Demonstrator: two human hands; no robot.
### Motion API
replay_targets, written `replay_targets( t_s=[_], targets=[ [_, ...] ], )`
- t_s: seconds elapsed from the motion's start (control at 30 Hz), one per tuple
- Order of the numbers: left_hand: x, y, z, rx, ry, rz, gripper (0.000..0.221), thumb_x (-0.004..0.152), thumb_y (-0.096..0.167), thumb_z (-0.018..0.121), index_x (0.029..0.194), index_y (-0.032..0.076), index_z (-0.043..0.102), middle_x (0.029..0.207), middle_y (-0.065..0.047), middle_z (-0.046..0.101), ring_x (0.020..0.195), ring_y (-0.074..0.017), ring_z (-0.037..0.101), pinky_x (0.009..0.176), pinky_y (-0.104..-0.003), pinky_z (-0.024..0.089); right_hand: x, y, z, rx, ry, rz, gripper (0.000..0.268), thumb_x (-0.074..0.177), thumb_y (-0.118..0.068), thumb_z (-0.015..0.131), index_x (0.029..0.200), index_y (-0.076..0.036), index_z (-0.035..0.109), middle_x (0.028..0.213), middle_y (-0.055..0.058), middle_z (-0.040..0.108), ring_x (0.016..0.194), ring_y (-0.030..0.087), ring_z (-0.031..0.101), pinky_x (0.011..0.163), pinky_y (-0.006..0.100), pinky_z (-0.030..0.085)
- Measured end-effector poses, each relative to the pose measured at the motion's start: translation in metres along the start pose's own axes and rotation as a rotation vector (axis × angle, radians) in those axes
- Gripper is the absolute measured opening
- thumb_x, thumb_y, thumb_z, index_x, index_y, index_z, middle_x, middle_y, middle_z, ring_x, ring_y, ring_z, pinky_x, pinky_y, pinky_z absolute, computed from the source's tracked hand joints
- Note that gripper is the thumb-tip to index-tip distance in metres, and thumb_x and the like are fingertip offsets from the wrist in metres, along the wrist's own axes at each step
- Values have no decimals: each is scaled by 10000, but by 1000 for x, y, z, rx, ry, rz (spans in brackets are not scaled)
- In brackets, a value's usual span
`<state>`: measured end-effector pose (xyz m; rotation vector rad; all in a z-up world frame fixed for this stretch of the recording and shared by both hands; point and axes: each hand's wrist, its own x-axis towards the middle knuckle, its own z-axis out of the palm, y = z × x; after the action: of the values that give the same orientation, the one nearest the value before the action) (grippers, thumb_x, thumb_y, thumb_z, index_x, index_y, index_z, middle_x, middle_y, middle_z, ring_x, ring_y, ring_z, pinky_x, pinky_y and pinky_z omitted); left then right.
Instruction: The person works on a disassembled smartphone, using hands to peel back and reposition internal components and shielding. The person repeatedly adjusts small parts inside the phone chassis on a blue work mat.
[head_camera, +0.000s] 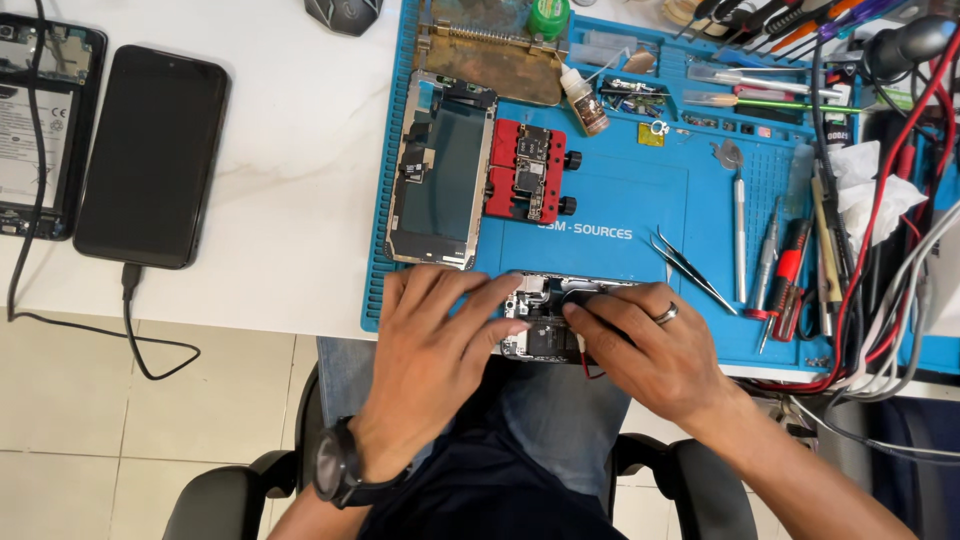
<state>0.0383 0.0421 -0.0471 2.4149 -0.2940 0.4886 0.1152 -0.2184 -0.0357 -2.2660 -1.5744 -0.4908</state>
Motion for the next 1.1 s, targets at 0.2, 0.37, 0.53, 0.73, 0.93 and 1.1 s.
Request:
replay_targets(
  t_s=[0.2, 0.37, 0.53, 0.73, 0.93, 1.1],
  targets=[
    [16, -9, -12, 37, -136, 195, 271, 1023, -80, 676, 1246, 67, 726, 1219, -98, 713, 1048, -319, 612, 832, -448, 455, -3, -3, 7, -22, -28, 68, 124, 1057, 1, 730, 1170, 46, 754, 1083, 139, 753, 889, 298, 677, 765, 410, 562],
    [25, -4, -12, 46, -188, 193, 167, 1083, 135, 738, 1239, 76, 742, 1238, -82, 722, 1104, -309, 632, 880, -468, 468, 1, -5, 7, -1, -32, 116, 131, 1059, -4, 724, 1180, 29, 762, 1051, 136, 736, 879, 298, 651, 752, 400, 551],
    [31, -3, -10, 94, -200, 200, 134, 1054, 154, 776, 1157, 92, 718, 1235, -72, 697, 1094, -314, 610, 859, -465, 460, 2, -8, 8, 0, -30, 149, 132, 1060, -18, 730, 1179, 23, 773, 1049, 127, 746, 863, 302, 634, 712, 415, 539],
    [33, -3, -6, 90, -216, 173, 197, 1000, 145, 820, 1168, 83, 737, 1241, -77, 686, 1104, -320, 614, 860, -479, 469, -2, -10, 4, -10, -87, 186, 176, 1058, -15, 727, 1227, 0, 773, 1066, 121, 729, 905, 312, 625, 714, 451, 559],
    [35, -4, -6, 59, -236, 156, 202, 1000, 124, 811, 1181, 85, 731, 1238, -79, 683, 1124, -326, 617, 904, -496, 477, 0, -8, 2, -11, -103, 176, 167, 1076, -22, 697, 1215, 7, 785, 1062, 135, 721, 915, 315, 632, 706, 455, 568],
    [34, -4, -5, 39, -231, 158, 194, 1026, 126, 797, 1193, 59, 724, 1239, -93, 683, 1111, -320, 621, 903, -491, 484, 4, -9, 2, -4, -136, 215, 173, 1068, -17, 702, 1215, -14, 791, 1061, 118, 726, 894, 308, 620, 689, 445, 565]
  ],
)
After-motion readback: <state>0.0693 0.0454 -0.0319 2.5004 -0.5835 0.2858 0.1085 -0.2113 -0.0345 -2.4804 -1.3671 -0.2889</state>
